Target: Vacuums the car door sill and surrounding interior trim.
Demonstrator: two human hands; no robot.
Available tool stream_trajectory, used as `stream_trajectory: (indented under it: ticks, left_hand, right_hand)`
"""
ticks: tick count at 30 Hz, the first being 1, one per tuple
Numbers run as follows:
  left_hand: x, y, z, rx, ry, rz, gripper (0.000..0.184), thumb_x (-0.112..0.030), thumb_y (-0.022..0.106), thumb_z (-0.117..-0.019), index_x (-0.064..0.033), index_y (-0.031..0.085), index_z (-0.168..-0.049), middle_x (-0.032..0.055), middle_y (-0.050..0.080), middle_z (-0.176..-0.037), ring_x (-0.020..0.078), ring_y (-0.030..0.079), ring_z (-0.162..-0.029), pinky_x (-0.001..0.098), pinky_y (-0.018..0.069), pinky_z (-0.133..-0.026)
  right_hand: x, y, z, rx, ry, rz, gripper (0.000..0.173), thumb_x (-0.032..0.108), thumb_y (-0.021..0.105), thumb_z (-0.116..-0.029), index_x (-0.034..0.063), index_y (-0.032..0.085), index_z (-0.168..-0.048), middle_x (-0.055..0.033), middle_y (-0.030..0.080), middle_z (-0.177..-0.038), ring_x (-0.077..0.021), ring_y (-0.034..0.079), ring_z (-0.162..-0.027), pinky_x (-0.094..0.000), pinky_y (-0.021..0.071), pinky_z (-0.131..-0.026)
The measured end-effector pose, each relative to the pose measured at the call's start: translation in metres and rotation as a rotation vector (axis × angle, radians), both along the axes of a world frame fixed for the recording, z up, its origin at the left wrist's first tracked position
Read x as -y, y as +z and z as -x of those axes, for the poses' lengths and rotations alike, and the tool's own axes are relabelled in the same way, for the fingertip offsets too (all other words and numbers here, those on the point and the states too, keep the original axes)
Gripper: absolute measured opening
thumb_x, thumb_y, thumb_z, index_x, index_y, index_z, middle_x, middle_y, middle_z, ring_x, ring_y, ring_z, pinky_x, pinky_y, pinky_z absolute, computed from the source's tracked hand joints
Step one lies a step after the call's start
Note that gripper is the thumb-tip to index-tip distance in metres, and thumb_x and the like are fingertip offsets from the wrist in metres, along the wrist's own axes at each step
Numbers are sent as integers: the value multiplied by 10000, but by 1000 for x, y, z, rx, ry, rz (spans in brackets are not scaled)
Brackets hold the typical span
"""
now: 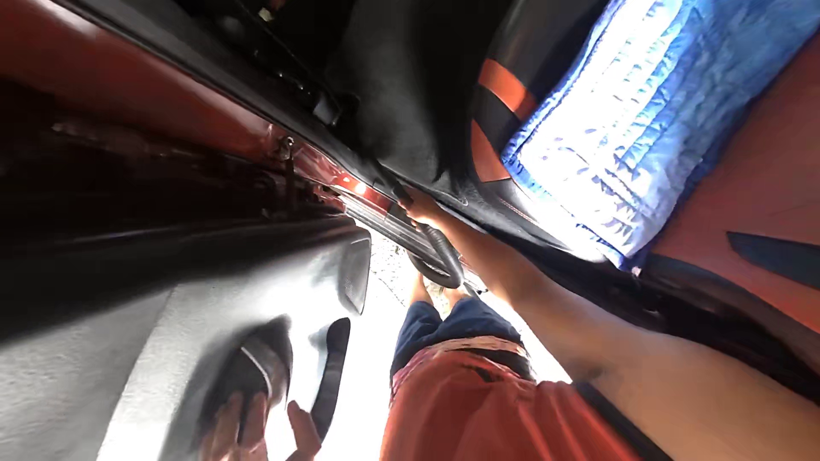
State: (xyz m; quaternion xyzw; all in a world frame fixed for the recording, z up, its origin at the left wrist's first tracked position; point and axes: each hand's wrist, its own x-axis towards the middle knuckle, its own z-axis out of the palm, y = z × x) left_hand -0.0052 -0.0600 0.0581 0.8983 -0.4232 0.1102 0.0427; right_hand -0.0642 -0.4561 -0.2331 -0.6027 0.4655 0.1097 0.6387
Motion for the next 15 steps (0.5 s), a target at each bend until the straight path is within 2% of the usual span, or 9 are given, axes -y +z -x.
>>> stream_trajectory:
  ticks: [3,6,8,9,10,11,13,14,15]
  left_hand:
    - [-1,-3,0,-10,3,15,476,-363,662,-927,-11,693,-1246,235,629,-1355,358,553,-1340,458,404,-1146]
    - [-2,-5,0,8,6,26,466,-380,660,-933,-29,702,-1237,224,638,-1346,350,558,-1334,455,404,-1137]
    - [-3,-5,-1,22,-8,30,482,-396,661,-926,-33,702,-1241,222,634,-1352,342,556,-1335,440,401,-1138]
    - [-4,-4,-1,23,-22,40,485,-394,657,-925,-28,699,-1240,226,632,-1350,339,552,-1334,432,391,-1138]
    - [-3,-4,-2,21,-28,42,490,-393,652,-926,-24,694,-1246,228,629,-1352,338,547,-1339,430,388,-1141]
    - [-1,-4,-1,15,-29,37,492,-387,648,-929,-16,689,-1250,233,625,-1355,342,543,-1345,433,389,-1144]
    - [3,-3,3,6,-11,31,487,-371,647,-931,-9,690,-1253,238,626,-1357,355,545,-1344,442,393,-1146]
    - [3,0,3,5,-11,26,483,-360,651,-930,-2,693,-1251,244,628,-1354,369,550,-1341,452,399,-1142]
    - [3,1,3,3,-16,32,481,-354,655,-928,7,693,-1244,252,628,-1349,382,552,-1334,459,401,-1140]
  right_hand:
    - [-28,10,108,-132,-21,11,541,468,473,-1075,339,355,-1587,-182,663,-914,-284,624,-606,-478,560,-570]
    - [-46,31,181,-301,-6,44,559,439,449,-1085,280,341,-1610,-183,683,-980,-286,663,-683,-490,587,-665]
    - [-40,53,164,-337,47,67,537,395,438,-1096,188,373,-1587,-203,679,-1026,-300,681,-747,-490,586,-722]
    - [-34,63,142,-331,80,62,535,363,440,-1099,164,364,-1590,-237,670,-1147,-348,693,-878,-533,565,-817]
    - [-26,61,115,-307,107,89,552,344,445,-1095,163,343,-1606,-254,654,-1245,-388,694,-985,-572,552,-876]
    - [-18,50,89,-272,116,124,567,342,456,-1089,181,329,-1618,-253,641,-1292,-403,692,-1020,-599,555,-884]
    - [-4,29,50,-208,120,167,558,339,474,-1079,208,353,-1607,-240,664,-1235,-386,711,-927,-592,580,-798]
    - [-2,27,44,-185,135,153,552,335,476,-1082,207,353,-1605,-246,657,-1256,-396,707,-955,-603,570,-828]
    - [-3,26,50,-173,142,133,563,340,471,-1086,217,328,-1616,-251,659,-1231,-390,711,-891,-594,581,-780]
